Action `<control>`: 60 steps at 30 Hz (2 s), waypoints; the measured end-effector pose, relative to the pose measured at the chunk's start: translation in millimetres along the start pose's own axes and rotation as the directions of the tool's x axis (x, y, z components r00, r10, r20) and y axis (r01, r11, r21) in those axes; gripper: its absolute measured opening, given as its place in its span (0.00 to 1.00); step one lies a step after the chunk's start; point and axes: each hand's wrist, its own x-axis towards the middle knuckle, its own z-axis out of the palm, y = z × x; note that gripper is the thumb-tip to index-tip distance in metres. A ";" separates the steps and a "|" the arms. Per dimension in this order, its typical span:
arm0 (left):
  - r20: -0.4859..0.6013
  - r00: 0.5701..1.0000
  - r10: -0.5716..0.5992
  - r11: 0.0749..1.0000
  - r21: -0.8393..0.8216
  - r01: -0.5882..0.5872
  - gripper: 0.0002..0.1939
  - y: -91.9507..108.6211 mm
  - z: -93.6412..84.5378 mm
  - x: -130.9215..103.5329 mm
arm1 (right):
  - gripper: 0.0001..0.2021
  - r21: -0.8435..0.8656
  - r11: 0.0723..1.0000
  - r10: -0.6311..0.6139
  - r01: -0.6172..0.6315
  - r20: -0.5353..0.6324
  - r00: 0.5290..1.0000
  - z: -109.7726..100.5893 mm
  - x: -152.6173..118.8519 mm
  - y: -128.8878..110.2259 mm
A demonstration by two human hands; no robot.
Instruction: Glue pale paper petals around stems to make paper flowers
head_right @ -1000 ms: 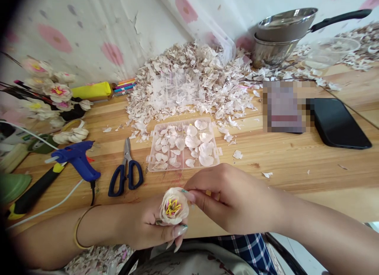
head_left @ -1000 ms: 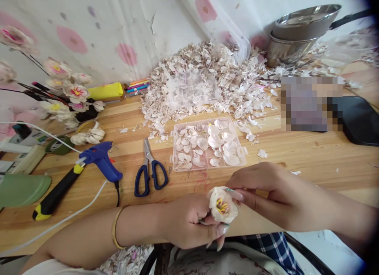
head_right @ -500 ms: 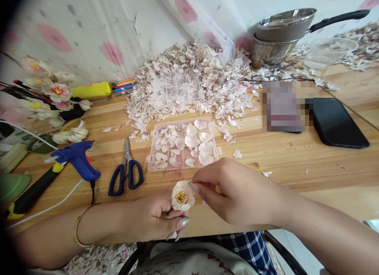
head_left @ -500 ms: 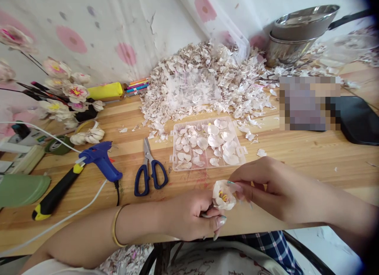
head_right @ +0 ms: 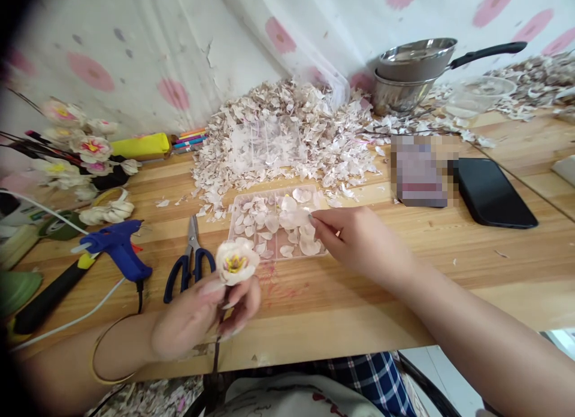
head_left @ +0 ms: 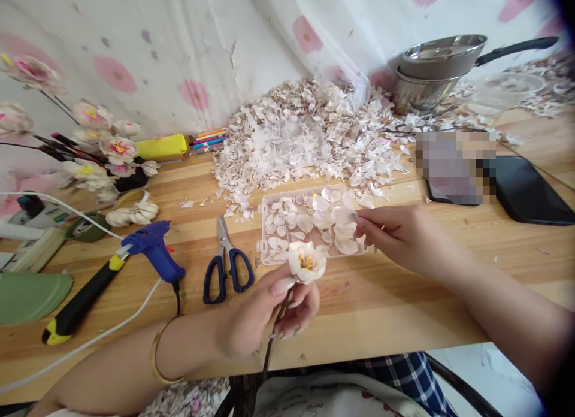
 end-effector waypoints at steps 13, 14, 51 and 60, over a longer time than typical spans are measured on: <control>-0.311 0.946 0.090 0.930 0.367 0.032 0.09 50.7 -12.3 -2.0 | 0.18 0.244 0.967 0.082 -0.069 -0.045 0.996 6.5 2.2 -4.1; -0.319 0.944 0.090 0.931 0.364 0.034 0.09 49.0 -12.5 0.0 | 0.16 0.228 0.974 0.031 -0.015 -0.067 0.997 6.9 1.4 -5.2; -0.257 0.964 0.072 0.950 0.311 0.012 0.16 16.4 -7.6 15.8 | 0.22 0.745 0.432 0.206 -0.508 0.467 0.860 40.4 -5.6 -28.7; -0.292 0.939 0.184 0.939 0.334 -0.081 0.24 35.2 -10.9 1.8 | 0.19 0.785 0.511 0.221 -0.351 0.274 0.936 19.9 -1.7 -25.3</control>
